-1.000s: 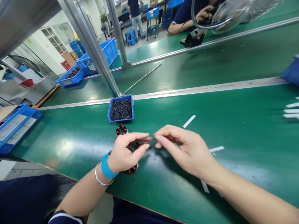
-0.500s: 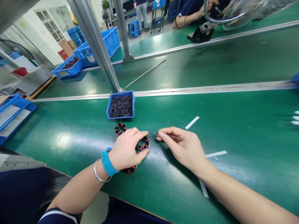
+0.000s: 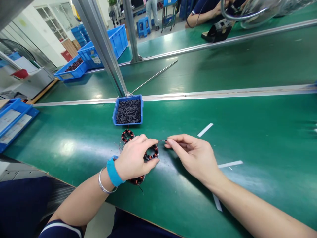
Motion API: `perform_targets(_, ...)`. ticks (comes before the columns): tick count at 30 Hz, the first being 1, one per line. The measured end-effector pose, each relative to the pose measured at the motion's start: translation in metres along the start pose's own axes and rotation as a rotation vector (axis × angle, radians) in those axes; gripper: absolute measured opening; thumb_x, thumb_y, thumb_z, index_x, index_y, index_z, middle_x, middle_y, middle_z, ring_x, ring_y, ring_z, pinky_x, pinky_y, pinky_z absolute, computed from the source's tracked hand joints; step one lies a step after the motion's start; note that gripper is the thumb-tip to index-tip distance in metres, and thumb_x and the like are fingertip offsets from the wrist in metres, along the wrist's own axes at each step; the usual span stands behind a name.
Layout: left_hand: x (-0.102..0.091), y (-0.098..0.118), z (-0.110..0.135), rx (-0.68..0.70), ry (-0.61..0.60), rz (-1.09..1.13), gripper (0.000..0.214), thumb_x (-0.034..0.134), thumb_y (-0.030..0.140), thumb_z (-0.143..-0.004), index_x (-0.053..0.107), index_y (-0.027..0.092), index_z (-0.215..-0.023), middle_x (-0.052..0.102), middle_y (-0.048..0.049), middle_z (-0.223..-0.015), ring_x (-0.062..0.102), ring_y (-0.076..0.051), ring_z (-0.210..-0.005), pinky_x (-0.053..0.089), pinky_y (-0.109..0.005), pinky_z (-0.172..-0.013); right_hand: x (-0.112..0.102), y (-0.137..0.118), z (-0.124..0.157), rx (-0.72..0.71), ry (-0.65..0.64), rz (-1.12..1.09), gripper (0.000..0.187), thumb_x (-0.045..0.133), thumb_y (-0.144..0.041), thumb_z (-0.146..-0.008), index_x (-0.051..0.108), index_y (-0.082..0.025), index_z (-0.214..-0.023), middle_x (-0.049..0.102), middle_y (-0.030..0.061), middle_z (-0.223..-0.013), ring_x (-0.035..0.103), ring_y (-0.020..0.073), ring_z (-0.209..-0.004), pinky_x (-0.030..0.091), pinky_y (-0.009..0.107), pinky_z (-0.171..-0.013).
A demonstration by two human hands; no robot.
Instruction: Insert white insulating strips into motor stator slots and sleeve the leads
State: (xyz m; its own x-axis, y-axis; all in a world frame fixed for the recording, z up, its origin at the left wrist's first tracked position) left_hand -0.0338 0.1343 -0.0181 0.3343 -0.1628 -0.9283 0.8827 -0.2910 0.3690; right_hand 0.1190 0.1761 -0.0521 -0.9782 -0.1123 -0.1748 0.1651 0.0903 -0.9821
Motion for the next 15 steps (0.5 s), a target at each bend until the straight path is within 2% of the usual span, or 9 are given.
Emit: perform_targets(15, -0.0013, 0.0000, 0.0004, -0.005, 0.002, -0.005, 0.044, 0.065, 0.039, -0.082, 0.060, 0.020, -0.121, 0.060, -0.0074, -0.100, 0.058, -0.026, -0.096, 0.053, -0.041, -0.086, 0.0010, -0.0002, 0.0011, -0.007, -0.014, -0.013, 0.041, 0.074, -0.063, -0.071, 0.072, -0.022, -0.076, 0.077, 0.0056, -0.068, 0.075, 0.0225, -0.064, 0.063, 0.034, -0.065)
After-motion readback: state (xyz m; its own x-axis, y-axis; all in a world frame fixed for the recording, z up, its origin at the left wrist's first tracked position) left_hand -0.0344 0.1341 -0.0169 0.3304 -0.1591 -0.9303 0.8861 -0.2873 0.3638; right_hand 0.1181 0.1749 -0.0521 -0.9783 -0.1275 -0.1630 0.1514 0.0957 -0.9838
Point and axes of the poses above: each hand's wrist, its own z-axis away from the middle knuckle, its own x-axis out of the palm, y = z × x, the point moved 7 cm from there along -z, towards the middle knuckle
